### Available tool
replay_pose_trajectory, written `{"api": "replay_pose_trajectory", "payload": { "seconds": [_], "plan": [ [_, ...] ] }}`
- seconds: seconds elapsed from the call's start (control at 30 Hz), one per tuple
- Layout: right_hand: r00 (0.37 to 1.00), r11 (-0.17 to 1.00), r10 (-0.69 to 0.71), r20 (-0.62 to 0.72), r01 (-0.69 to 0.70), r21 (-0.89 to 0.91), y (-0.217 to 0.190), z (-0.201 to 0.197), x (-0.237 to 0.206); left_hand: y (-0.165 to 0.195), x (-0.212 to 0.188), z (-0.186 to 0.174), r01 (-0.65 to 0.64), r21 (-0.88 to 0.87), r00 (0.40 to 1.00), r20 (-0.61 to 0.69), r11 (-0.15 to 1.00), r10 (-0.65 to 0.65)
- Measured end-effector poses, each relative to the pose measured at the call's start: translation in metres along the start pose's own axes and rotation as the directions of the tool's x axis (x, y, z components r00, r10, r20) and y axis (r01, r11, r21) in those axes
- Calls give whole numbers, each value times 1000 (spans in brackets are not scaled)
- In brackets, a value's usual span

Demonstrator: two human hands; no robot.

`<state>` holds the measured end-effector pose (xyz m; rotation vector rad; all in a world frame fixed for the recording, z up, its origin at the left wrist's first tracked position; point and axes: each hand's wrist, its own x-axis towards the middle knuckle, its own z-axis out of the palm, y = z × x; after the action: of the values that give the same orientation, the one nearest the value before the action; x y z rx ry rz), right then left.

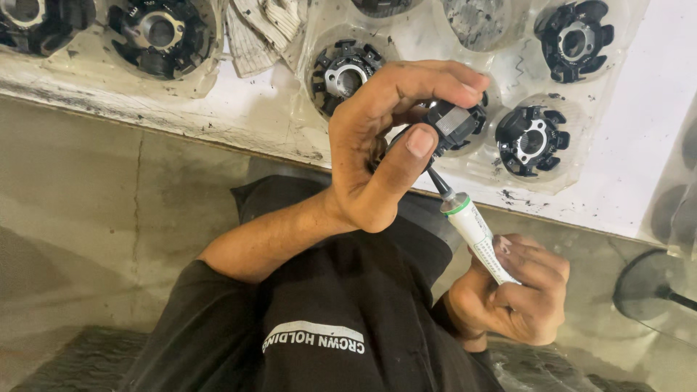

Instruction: The person sits on the floor and applies adhesive from a tube to black clutch/rotor assemblies arranged in plastic trays. They pick up each assembly, squeeze adhesive onto its inner surface, turn it over, and place it back in the tray, repeating across several assemblies.

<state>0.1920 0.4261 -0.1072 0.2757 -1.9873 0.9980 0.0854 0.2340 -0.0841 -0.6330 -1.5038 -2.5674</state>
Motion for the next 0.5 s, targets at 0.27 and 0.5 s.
{"api": "replay_pose_trajectory", "payload": {
  "seconds": [0.27,0.5],
  "plan": [
    [998,997,25,-64,-30,-74,-9,11,9,-22,-5,9,37,-682,975,-136,731,-176],
    [988,995,-57,-143,45,-90,-10,15,15,-25,-20,25,24,-875,943,-142,484,-303]
  ]
}}
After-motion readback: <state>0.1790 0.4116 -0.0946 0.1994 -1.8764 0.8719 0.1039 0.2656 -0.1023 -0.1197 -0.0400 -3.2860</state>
